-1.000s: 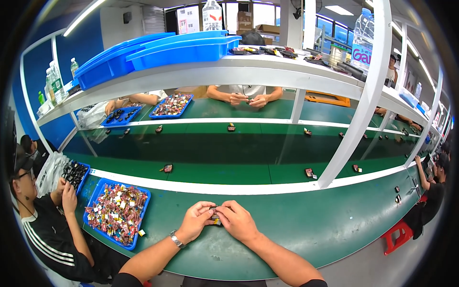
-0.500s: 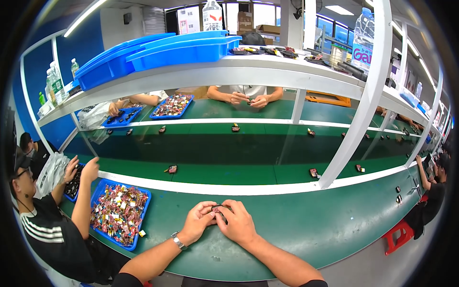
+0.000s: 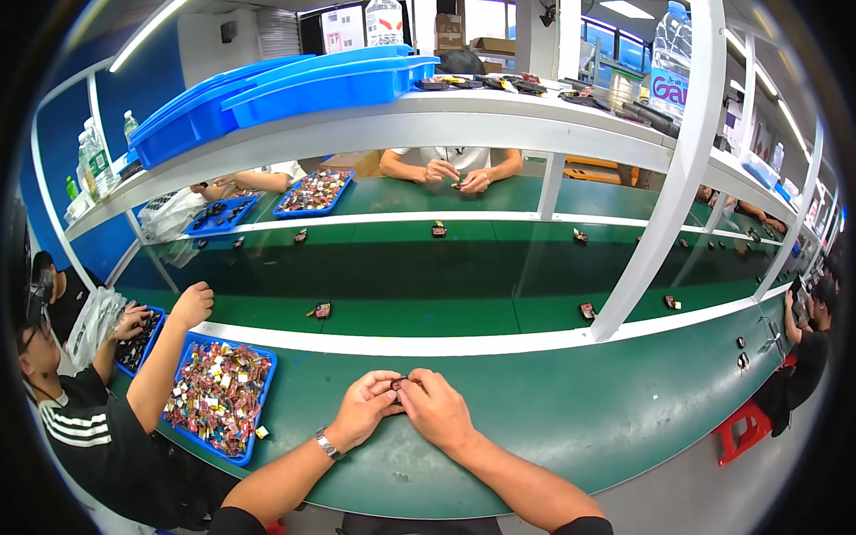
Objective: The person is sitting at a workbench in a factory setting, assembling small electronic or mechanical components and placing them on a conveyor belt.
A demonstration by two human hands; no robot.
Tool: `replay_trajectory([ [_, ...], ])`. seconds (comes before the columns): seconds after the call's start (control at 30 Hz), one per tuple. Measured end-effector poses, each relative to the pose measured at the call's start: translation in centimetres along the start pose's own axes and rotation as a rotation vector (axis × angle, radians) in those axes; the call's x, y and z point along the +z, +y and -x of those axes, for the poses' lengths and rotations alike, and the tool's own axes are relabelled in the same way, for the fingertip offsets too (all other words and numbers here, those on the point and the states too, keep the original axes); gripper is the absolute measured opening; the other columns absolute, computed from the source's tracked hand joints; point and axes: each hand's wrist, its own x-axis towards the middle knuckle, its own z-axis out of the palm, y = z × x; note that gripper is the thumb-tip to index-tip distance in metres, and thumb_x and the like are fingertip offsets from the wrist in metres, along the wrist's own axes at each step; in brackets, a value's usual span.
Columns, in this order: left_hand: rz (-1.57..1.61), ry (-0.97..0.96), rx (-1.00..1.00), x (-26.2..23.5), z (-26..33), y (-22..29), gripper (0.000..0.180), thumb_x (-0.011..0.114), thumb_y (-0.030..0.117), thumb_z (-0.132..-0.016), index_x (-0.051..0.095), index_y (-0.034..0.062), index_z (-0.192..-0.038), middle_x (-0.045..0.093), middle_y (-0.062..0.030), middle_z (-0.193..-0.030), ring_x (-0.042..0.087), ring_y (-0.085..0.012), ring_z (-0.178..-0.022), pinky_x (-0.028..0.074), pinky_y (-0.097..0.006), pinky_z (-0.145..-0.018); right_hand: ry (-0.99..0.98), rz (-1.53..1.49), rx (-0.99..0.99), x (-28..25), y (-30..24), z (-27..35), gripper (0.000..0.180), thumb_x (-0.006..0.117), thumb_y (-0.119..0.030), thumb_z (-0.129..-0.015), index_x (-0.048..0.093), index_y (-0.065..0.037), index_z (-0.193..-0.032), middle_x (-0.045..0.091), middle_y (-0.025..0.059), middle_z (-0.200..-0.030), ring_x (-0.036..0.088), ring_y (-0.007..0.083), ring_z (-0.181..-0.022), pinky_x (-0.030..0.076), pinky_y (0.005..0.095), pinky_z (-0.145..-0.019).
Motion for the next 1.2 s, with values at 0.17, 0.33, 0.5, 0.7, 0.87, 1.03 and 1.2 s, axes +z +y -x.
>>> replay_trajectory([
  [0.17,-0.013,0.053,0.020,0.0,-0.1,-0.2,0.023,0.054,0.003,-0.099,0.052,0.0000,-0.122,0.064,-0.0105,-0.116,0.065,-0.0162,-0.103,0.058,-0.032,-0.088,-0.007,-0.012,-0.009,-0.1,-0.3,-0.1,0.013,0.073,-0.008,-0.080,0.068,-0.005,-0.091,0.063,0.0060,-0.098,0.065,0.0227,-0.083,0.057,0.0335,-0.066],
  [0.33,-0.123,0.114,0.085,0.3,-0.2,-0.3,0.021,0.056,0.003,-0.099,0.055,0.0003,-0.120,0.066,-0.0094,-0.112,0.065,-0.0131,-0.098,0.056,-0.028,-0.082,-0.046,-0.323,0.078,-0.5,0.7,-0.5,0.015,0.072,-0.005,-0.082,0.066,-0.001,-0.096,0.064,0.0090,-0.098,0.069,0.0208,-0.078,0.057,0.0311,-0.068],
  [0.5,-0.299,0.105,0.137,-0.1,-0.3,-0.6,0.020,0.056,0.003,-0.099,0.055,0.0006,-0.119,0.067,-0.0081,-0.112,0.064,-0.0116,-0.098,0.055,-0.027,-0.080,-0.167,-0.594,0.440,0.4,1.4,0.0,0.020,0.070,0.000,-0.084,0.064,0.001,-0.102,0.067,0.0110,-0.099,0.070,0.0155,-0.078,0.058,0.0273,-0.070],
  [0.7,-0.389,0.151,0.295,-0.7,-1.8,-0.6,0.030,0.057,0.004,-0.097,0.052,-0.0005,-0.127,0.067,-0.0110,-0.118,0.065,-0.0181,-0.102,0.055,-0.031,-0.085,-0.093,-0.628,0.651,1.7,6.6,-0.9,0.015,0.066,-0.001,-0.084,0.065,0.002,-0.099,0.071,0.0106,-0.094,0.070,0.0139,-0.079,0.057,0.0280,-0.072],
  [0.87,-1.226,0.762,0.314,-5.9,-5.0,3.9,0.045,0.077,0.024,-0.080,0.057,-0.0019,-0.111,0.064,-0.0178,-0.104,0.063,-0.0314,-0.095,0.051,-0.042,-0.084,0.105,-0.225,0.767,1.1,13.3,-5.8,0.022,0.079,-0.010,-0.079,0.066,0.001,-0.093,0.071,0.0116,-0.087,0.070,0.0194,-0.078,0.055,0.0324,-0.071],
  [1.03,-1.458,0.965,0.244,-8.1,-9.0,4.6,0.056,0.082,0.036,-0.075,0.054,0.0011,-0.109,0.061,-0.0173,-0.110,0.057,-0.0366,-0.107,0.048,-0.048,-0.088,0.272,0.058,0.578,1.2,16.0,-3.6,0.031,0.075,-0.011,-0.081,0.060,0.000,-0.105,0.062,0.0177,-0.104,0.061,0.0337,-0.096,0.050,0.0417,-0.086],
  [1.2,-1.502,0.980,0.224,-8.8,-11.4,4.9,0.060,0.083,0.037,-0.072,0.054,0.0047,-0.114,0.063,-0.0160,-0.109,0.059,-0.0360,-0.107,0.047,-0.051,-0.087,0.156,0.012,0.346,-1.3,11.3,-0.9,0.030,0.070,-0.005,-0.078,0.060,-0.003,-0.106,0.060,0.0181,-0.108,0.057,0.0370,-0.104,0.047,0.0436,-0.091],
])
